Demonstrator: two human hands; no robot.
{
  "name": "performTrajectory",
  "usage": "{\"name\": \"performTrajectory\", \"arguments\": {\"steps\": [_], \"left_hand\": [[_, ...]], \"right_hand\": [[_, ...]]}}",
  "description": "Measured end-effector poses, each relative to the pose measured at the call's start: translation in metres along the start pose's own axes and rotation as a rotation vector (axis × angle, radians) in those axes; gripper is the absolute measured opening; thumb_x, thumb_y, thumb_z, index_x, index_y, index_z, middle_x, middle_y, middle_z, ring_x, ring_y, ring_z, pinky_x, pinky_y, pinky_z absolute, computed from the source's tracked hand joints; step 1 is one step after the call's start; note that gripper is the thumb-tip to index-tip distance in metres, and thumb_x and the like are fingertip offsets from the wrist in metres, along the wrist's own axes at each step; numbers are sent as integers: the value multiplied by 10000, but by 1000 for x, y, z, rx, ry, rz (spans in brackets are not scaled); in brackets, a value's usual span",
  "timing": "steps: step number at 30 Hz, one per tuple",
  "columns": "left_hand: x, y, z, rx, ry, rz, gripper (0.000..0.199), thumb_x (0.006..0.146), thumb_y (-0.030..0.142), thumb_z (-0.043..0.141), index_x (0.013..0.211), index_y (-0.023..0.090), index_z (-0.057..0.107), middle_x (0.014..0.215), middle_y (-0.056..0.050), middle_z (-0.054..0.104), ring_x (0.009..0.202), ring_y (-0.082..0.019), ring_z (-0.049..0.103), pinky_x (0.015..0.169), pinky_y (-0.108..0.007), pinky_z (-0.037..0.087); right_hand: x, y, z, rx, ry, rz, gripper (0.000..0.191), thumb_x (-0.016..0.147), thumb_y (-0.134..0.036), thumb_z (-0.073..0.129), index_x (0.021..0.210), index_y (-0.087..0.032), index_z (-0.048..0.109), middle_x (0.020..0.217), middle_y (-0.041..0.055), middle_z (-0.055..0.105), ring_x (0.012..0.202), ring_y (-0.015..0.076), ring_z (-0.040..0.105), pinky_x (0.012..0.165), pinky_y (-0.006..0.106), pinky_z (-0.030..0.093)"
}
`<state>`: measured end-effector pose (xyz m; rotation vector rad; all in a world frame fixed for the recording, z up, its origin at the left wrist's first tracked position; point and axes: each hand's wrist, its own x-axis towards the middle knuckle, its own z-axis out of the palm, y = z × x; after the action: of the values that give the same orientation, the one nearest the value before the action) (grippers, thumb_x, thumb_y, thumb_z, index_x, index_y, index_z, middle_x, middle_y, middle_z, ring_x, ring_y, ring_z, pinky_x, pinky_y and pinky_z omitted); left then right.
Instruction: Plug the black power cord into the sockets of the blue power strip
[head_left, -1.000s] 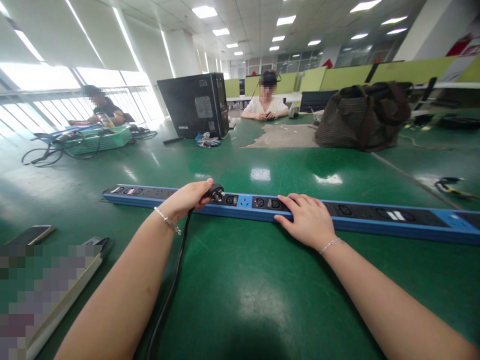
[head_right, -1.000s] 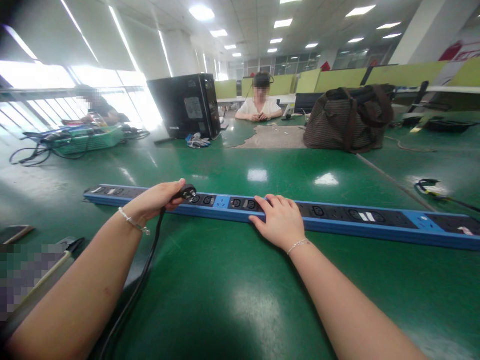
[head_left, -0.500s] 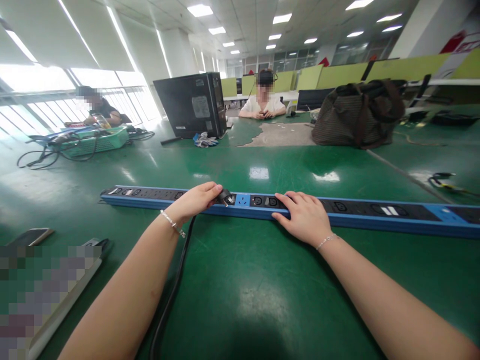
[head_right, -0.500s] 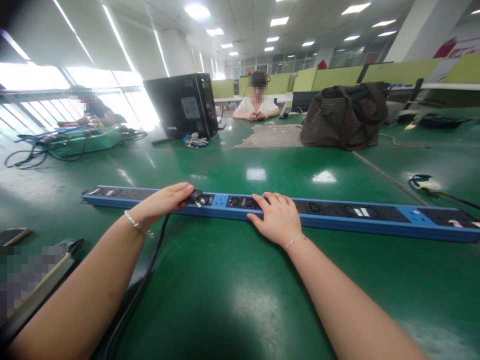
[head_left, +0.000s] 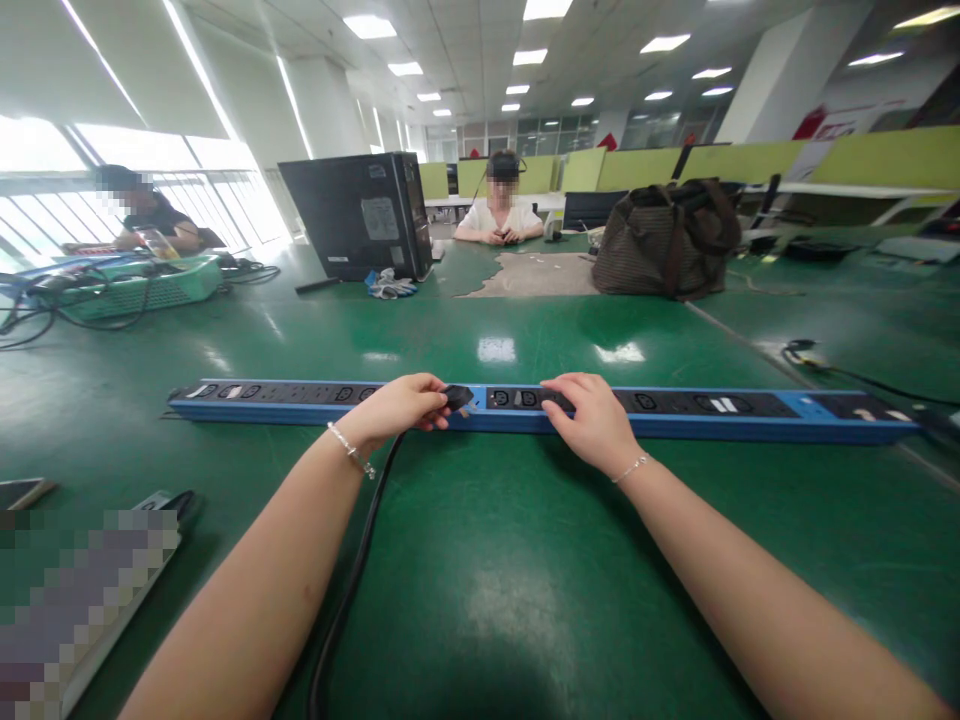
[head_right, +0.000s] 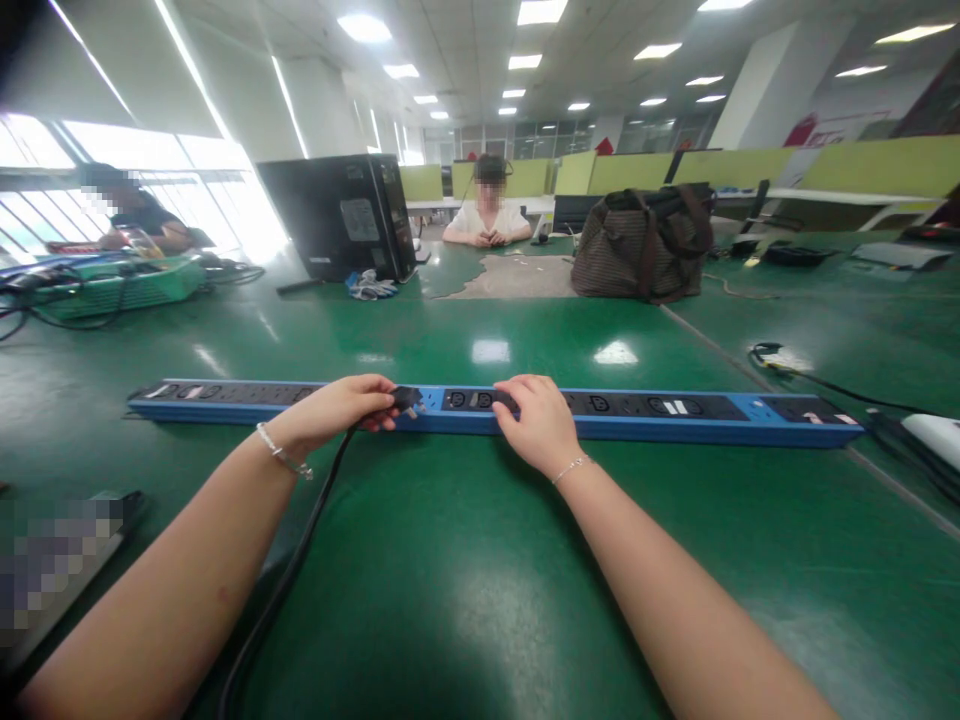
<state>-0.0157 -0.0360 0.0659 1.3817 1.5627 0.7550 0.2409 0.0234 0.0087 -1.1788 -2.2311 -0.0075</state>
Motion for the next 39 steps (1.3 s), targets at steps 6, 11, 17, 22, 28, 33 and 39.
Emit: {"name": "performTrajectory", "arguments": {"steps": [6, 11, 17, 22, 28, 33, 39], "left_hand": [[1, 2, 13, -142, 22, 9, 66, 771, 172, 546, 830, 151, 527, 705, -22, 647, 663, -117, 630, 681, -279, 498], [2, 5, 23, -243, 112, 143, 87, 723, 147, 557, 807, 166, 558, 697, 12, 624, 661, -102, 585, 706, -261, 483], [-9, 16, 24, -325, 26, 218, 178, 714, 168, 513, 851, 149, 625, 742, 0, 620, 659, -86, 543, 661, -224, 446], [-9, 10, 19, -382, -106, 157, 245, 696, 202, 568, 922, 155, 647, 802, -22, 663, 699, -105, 582, 685, -248, 464], [1, 3, 12, -169, -138, 147, 249, 719, 164, 506, 919, 157, 655, 930, -56, 699, 849, -147, 634, 820, -303, 483], [19, -21, -4, 443, 370, 321, 339, 791, 191, 404, 1046, 187, 627, 1123, -70, 655, 1072, -190, 566, 977, -343, 401], [34, -54, -2, 814, 357, 427, 511, 830, 448, 457, 1242, 148, 500, 1356, -135, 492, 1322, -270, 344, 1085, -476, 239]], "right_hand": [[21, -58, -7, 502, -288, 127, 318, 857, -297, 411, 1084, -206, 613, 884, 18, 685, 771, 141, 606, 731, 272, 457], [47, -100, -6, 280, -329, 146, 475, 870, -505, 387, 1218, -207, 507, 1007, 95, 671, 883, 218, 617, 752, 319, 442], [74, -102, -16, 124, -280, 292, 523, 741, -625, 520, 1071, -221, 553, 960, 94, 673, 873, 234, 621, 722, 319, 449], [71, -87, -1, 339, -323, 408, 403, 750, -461, 553, 1080, -231, 517, 775, 14, 671, 631, 148, 618, 608, 259, 463], [65, -77, 16, 424, -352, 497, 381, 785, -296, 442, 1151, -207, 499, 589, -17, 610, 429, 138, 545, 450, 246, 424], [66, -69, 19, 304, -368, 356, 340, 785, -291, 430, 1055, -199, 614, 648, -1, 644, 536, 136, 566, 559, 250, 440], [70, -70, 24, 249, -353, 344, 360, 774, -291, 426, 1028, -203, 665, 809, 31, 694, 709, 159, 607, 663, 260, 449]]}}
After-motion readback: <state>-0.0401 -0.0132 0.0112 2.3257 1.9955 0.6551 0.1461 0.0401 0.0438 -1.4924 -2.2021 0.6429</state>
